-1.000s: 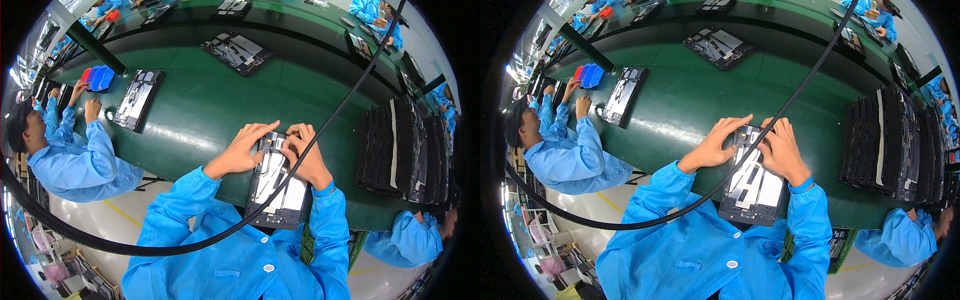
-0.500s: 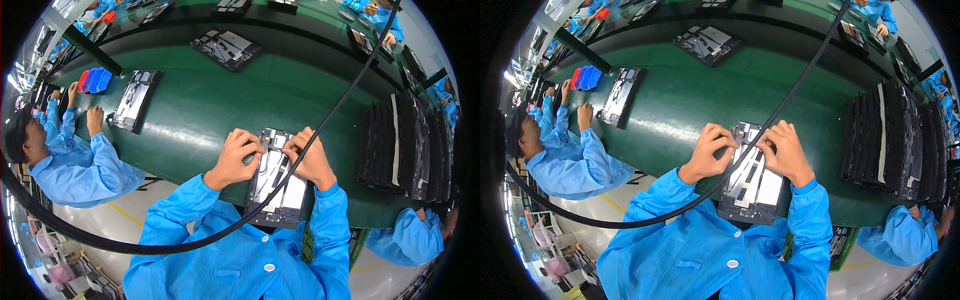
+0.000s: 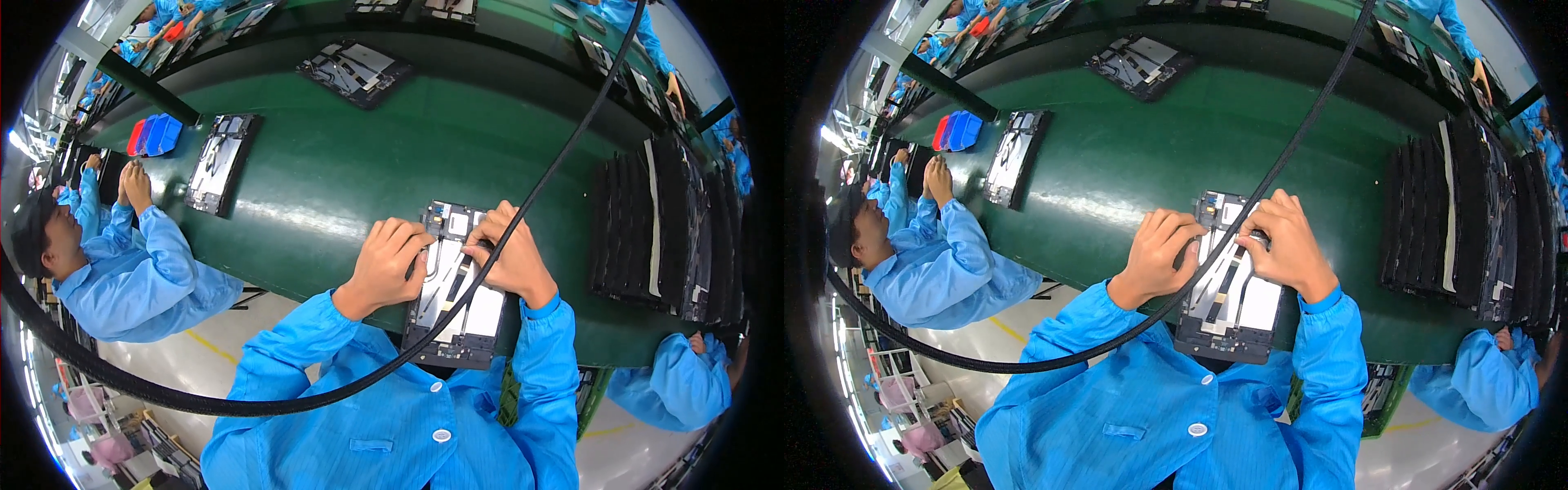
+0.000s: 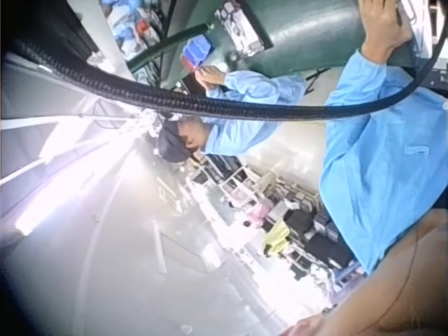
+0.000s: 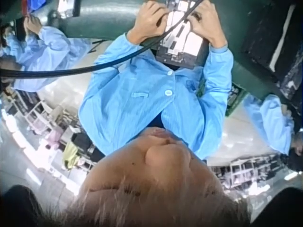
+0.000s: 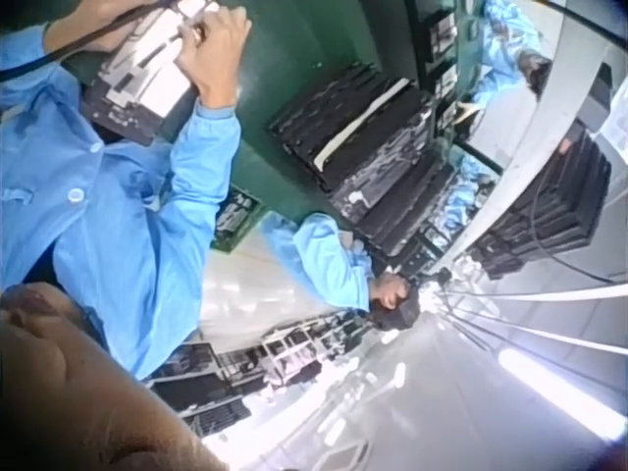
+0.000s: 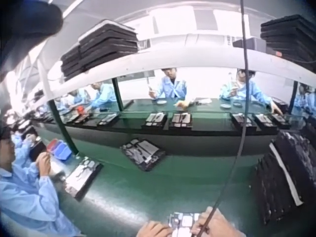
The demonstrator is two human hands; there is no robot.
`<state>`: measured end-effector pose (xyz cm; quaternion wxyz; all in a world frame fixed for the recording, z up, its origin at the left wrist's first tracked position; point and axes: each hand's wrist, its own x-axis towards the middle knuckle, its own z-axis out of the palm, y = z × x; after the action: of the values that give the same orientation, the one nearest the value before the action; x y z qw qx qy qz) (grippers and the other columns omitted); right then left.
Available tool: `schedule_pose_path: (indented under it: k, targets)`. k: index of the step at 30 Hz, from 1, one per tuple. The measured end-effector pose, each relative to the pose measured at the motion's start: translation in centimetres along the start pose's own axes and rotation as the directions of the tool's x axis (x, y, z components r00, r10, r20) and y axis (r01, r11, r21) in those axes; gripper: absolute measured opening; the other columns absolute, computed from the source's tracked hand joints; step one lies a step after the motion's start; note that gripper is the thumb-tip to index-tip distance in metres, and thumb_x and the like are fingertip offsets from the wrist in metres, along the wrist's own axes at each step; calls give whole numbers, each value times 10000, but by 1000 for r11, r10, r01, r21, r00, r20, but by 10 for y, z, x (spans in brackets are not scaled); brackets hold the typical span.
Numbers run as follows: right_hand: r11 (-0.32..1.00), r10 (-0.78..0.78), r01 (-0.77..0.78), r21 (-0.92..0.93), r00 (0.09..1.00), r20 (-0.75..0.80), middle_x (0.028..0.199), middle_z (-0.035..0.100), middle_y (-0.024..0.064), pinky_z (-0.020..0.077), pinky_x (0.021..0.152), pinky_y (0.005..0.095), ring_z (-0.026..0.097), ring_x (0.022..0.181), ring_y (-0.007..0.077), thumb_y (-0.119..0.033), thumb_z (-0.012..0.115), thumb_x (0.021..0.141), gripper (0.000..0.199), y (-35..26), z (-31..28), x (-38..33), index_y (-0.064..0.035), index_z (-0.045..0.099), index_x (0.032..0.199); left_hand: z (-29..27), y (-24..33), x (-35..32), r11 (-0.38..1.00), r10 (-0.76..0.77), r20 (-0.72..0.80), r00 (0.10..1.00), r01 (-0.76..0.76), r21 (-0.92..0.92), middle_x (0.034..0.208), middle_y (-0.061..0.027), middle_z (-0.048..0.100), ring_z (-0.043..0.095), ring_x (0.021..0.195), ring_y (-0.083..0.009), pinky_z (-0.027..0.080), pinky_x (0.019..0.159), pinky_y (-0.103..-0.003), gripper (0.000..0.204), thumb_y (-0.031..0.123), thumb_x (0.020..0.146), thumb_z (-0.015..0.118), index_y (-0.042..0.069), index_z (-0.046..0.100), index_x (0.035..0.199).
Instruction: The person assembles internal components of a tablet by hand, connecting ribbon cables, a battery, and a display panel to the tablet housing.
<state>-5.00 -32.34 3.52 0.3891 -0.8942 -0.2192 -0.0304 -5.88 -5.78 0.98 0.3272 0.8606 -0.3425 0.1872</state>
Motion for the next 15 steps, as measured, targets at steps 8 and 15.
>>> schedule_pose_path:
  k: [8, 15]
  targets:
    - [999, -39, 39, -7, 999, -31, 801, 594, 89, 400, 821, 431, 509, 870, 300, -113, 849, 762, 128, -7, -6, 3, -54, 735, 757, -5, 7, 8, 998, 37, 58, 998, -40, 48, 1149, -124, 686, 637, 1033, -328, 487, 864, -461, 263, 62, 890, 748, 15, 711, 1147]
    - [999, -26, 23, -34, 995, -92, 738, 525, 77, 385, 785, 413, 475, 825, 272, -96, 774, 747, 89, 5, -17, -5, -52, 703, 718, -3, 3, 2, 995, 62, 111, 992, -70, 77, 1164, -113, 688, 629, 1014, -317, 483, 829, -451, 285, 77, 886, 782, 22, 723, 1159]
